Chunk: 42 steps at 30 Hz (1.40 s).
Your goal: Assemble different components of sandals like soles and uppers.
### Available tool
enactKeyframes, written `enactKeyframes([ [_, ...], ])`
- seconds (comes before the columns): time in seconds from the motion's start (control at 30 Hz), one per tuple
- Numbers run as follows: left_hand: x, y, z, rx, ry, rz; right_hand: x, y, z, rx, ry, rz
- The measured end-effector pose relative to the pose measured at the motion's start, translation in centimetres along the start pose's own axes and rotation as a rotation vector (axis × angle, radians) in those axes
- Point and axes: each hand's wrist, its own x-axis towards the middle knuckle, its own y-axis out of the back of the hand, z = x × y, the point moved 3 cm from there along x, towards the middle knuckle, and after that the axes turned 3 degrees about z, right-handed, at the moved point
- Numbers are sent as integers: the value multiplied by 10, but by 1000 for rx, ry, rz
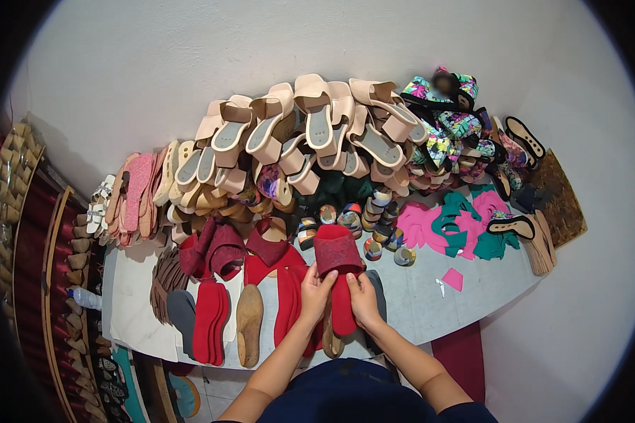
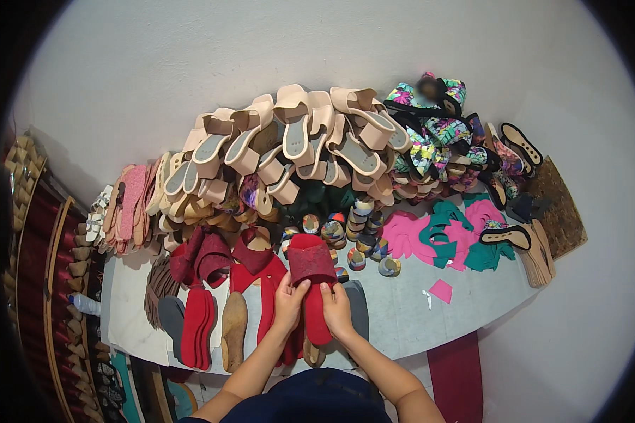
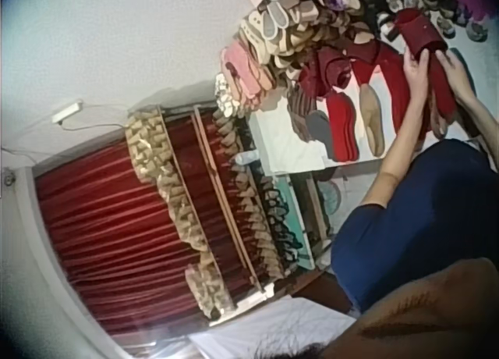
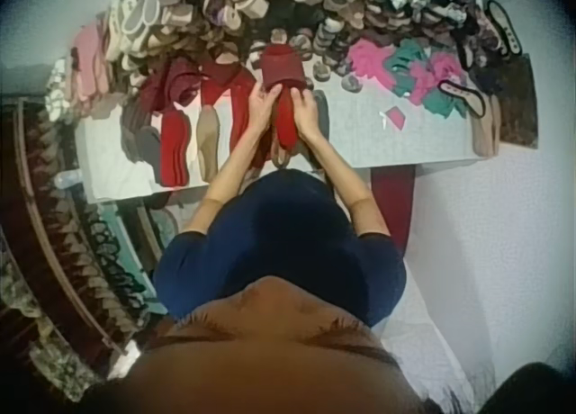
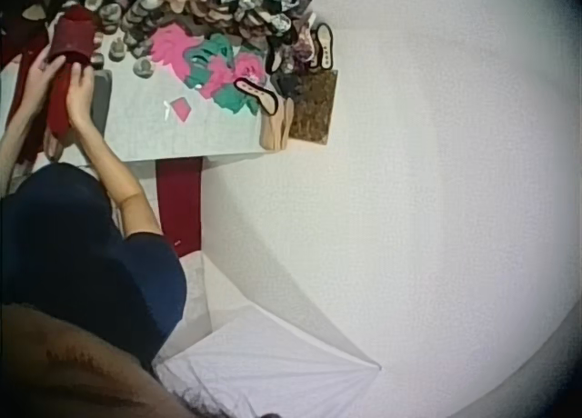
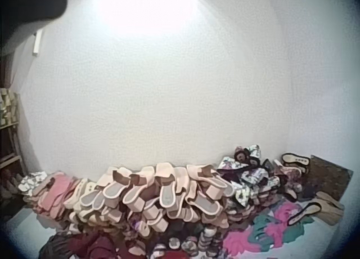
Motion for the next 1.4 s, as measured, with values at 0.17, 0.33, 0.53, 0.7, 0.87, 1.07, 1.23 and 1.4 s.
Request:
enactKeyframes([
  [0.17, 4, 4, 2, 62, -95, 217, -5, -4, 7, -179, 75, -25],
  [0.33, 11, 14, -6, 46, -103, 200, -6, -7, 19, -106, -31, -31],
  [0.53, 13, 6, 2, 114, -190, 202, -10, -17, 0, 19, 19, -48],
  [0.7, 19, 13, -7, 20, -113, 154, -7, -11, 6, 47, -80, -106],
  [0.87, 25, 19, -12, -46, -100, 76, -11, -15, 3, 150, -52, -66],
  [1.07, 21, 9, -7, -200, 18, -6, -9, -11, -2, 140, -107, -126],
  [1.23, 21, -1, -2, -249, 61, -44, -10, -8, 0, 186, -111, -120],
  [1.4, 22, 11, -18, -35, 18, 1, -5, -3, 6, 159, -47, -77],
])
